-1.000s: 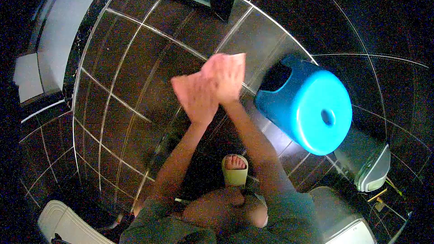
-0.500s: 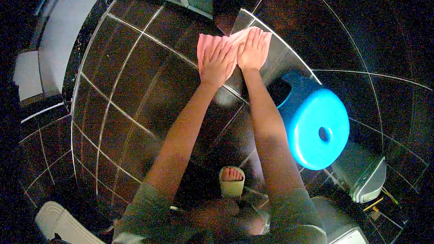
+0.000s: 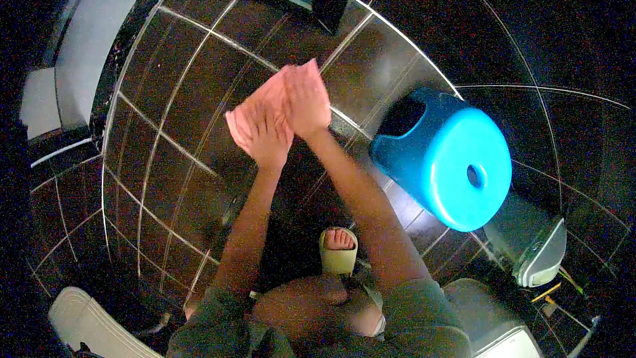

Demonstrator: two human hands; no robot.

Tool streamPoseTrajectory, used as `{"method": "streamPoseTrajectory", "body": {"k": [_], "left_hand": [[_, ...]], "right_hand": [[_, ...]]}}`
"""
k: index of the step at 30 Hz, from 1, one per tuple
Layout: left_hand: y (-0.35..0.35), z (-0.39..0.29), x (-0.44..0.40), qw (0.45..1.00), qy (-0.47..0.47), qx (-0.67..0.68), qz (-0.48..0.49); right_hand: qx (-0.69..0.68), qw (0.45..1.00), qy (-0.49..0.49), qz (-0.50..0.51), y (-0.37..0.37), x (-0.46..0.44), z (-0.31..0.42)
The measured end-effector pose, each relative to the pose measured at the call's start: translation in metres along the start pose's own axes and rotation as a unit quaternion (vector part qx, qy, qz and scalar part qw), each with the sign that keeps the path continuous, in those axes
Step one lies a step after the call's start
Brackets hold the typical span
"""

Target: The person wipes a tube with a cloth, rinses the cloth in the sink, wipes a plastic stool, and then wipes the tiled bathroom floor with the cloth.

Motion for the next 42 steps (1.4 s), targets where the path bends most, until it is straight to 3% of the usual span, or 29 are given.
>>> {"method": "streamPoseTrajectory", "body": {"k": [1, 2, 4, 6, 11, 14, 15, 17, 19, 20, 23, 24, 25, 26, 28, 29, 32, 33, 35, 37, 39, 40, 41, 42], "left_hand": [[0.007, 0.006, 0.017, 0.997, 0.051, 0.046, 0.027], [0.016, 0.011, 0.034, 0.989, 0.102, 0.09, 0.052], [0.038, 0.016, 0.071, 0.989, 0.124, 0.077, 0.036], [0.055, 0.009, 0.111, 0.997, 0.059, -0.04, -0.039], [0.026, -0.001, 0.159, 0.994, 0.086, -0.025, 0.055], [0.009, 0.013, 0.132, 0.994, 0.022, 0.042, 0.098], [0.011, 0.02, 0.108, 0.992, -0.024, 0.077, 0.095], [0.011, 0.037, 0.061, 0.991, -0.061, 0.105, 0.053], [0.006, 0.059, 0.029, 0.992, -0.078, 0.077, 0.057], [0.005, 0.075, 0.021, 0.996, -0.045, 0.082, -0.001], [0.048, 0.111, 0.026, 0.996, 0.067, 0.059, -0.015], [0.057, 0.127, 0.024, 0.979, 0.13, 0.132, 0.086], [0.063, 0.135, 0.041, 0.983, 0.144, 0.091, 0.068], [0.065, 0.138, 0.071, 0.985, 0.158, 0.05, 0.052], [0.072, 0.137, 0.135, 0.984, 0.176, -0.024, 0.032], [0.074, 0.134, 0.167, 0.982, 0.179, -0.056, 0.026], [0.069, 0.131, 0.266, 0.964, 0.263, 0.007, -0.024], [0.063, 0.128, 0.292, 0.959, 0.279, -0.013, 0.036], [0.051, 0.128, 0.33, 0.939, 0.303, -0.048, 0.154], [0.055, 0.125, 0.324, 0.935, 0.31, -0.037, 0.168], [0.046, 0.121, 0.302, 0.927, 0.315, -0.051, 0.195], [0.029, 0.118, 0.295, 0.924, 0.301, -0.077, 0.222], [0.014, 0.115, 0.281, 0.91, 0.348, 0.226, -0.013], [0.007, 0.109, 0.249, 0.878, 0.341, 0.336, 0.005]], "right_hand": [[0.072, 0.995, 0.039, 0.055, 0.013, 0.007, 0.02], [0.024, 0.969, 0.078, 0.233, 0.032, 0.016, 0.044], [-0.143, 0.984, 0.097, 0.033, 0.006, 0.082, 0.067], [-0.209, 0.971, 0.109, 0.046, 0.016, 0.117, 0.077], [-0.352, 0.923, 0.131, 0.084, 0.019, 0.144, 0.068], [-0.191, 0.981, 0.019, -0.015, -0.003, 0.103, 0.037], [-0.224, 0.974, -0.002, 0.019, -0.005, 0.081, 0.033], [-0.187, 0.982, -0.023, -0.008, -0.017, 0.046, 0.043], [-0.201, 0.979, 0.009, 0.013, -0.043, 0.021, 0.072], [-0.18, 0.983, 0.027, -0.009, -0.041, 0.016, 0.088], [-0.154, 0.98, 0.109, -0.062, -0.016, 0.019, 0.15], [-0.167, 0.972, 0.146, -0.074, 0.001, 0.026, 0.17], [-0.18, 0.962, 0.183, -0.087, 0.012, 0.032, 0.191], [-0.325, 0.916, 0.206, 0.113, -0.016, 0.041, 0.218], [-0.368, 0.874, 0.248, 0.196, 0.007, 0.072, 0.254], [-0.283, 0.916, 0.275, 0.075, 0.059, 0.091, 0.258], [-0.294, 0.889, 0.351, 0.013, 0.042, 0.175, 0.294], [-0.296, 0.878, 0.375, -0.009, 0.036, 0.197, 0.296], [-0.336, 0.863, 0.37, 0.065, 0.024, 0.207, 0.293], [-0.402, 0.834, 0.362, 0.106, 0.021, 0.199, 0.286], [-0.393, 0.848, 0.341, 0.099, 0.045, 0.175, 0.26], [-0.256, 0.892, 0.341, 0.15, 0.018, 0.164, 0.256], [-0.252, 0.909, 0.313, 0.113, 0.02, 0.149, 0.233], [-0.247, 0.923, 0.283, 0.079, 0.023, 0.135, 0.208]]}}
Point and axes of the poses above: each hand's wrist, its own x-axis away from the middle knuckle, its own y-axis out of the back of the hand, z = x × y, the point moved 8 cm from there along -x, towards the middle knuckle, and after that the axes turned 15 degrees about -y, right-handed, at the moved point
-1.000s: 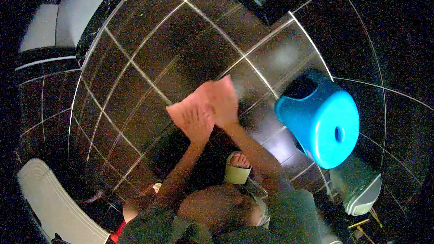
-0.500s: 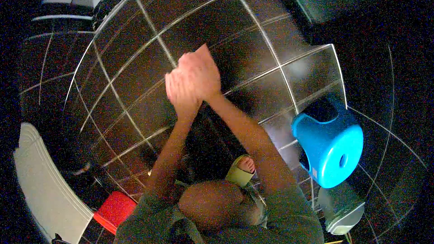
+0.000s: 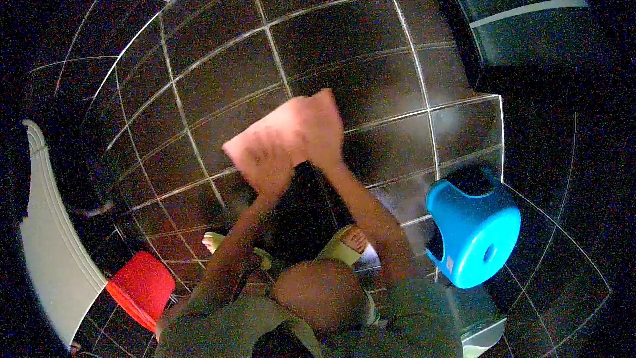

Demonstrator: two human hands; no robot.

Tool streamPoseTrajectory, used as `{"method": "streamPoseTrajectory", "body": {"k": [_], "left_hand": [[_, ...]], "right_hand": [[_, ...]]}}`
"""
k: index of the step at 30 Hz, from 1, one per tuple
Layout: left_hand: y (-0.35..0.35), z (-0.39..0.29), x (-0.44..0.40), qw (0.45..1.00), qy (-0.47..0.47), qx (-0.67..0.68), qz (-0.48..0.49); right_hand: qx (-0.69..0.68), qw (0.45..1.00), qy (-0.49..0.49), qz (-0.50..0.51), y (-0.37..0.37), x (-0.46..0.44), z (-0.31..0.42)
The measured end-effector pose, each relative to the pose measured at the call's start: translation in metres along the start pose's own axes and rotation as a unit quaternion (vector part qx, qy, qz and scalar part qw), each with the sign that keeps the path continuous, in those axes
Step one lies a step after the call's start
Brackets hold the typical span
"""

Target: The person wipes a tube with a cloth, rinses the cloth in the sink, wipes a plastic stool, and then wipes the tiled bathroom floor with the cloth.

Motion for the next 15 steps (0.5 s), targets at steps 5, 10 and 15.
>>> {"method": "streamPoseTrajectory", "body": {"k": [5, 10, 15], "left_hand": [[-0.025, -0.102, -0.034, 0.942, -0.182, -0.279, 0.038], [-0.009, -0.056, -0.004, 0.99, -0.08, 0.024, -0.117], [0.091, -0.008, 0.035, 0.942, 0.055, 0.194, -0.269]], "right_hand": [[0.013, 0.996, -0.078, -0.043, 0.016, 0.018, -0.062], [0.069, 0.996, -0.052, 0.003, -0.039, 0.028, -0.029], [0.034, 0.992, 0.064, 0.102, -0.092, 0.034, 0.055]]}}
Point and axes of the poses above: each hand's wrist, its own x-axis away from the middle knuckle, its own y-axis out of the back of the hand, z = x × y, the point moved 8 cm from there along -x, towards the middle knuckle, and after that the axes turned 15 degrees about -y, right-handed, at the moved point
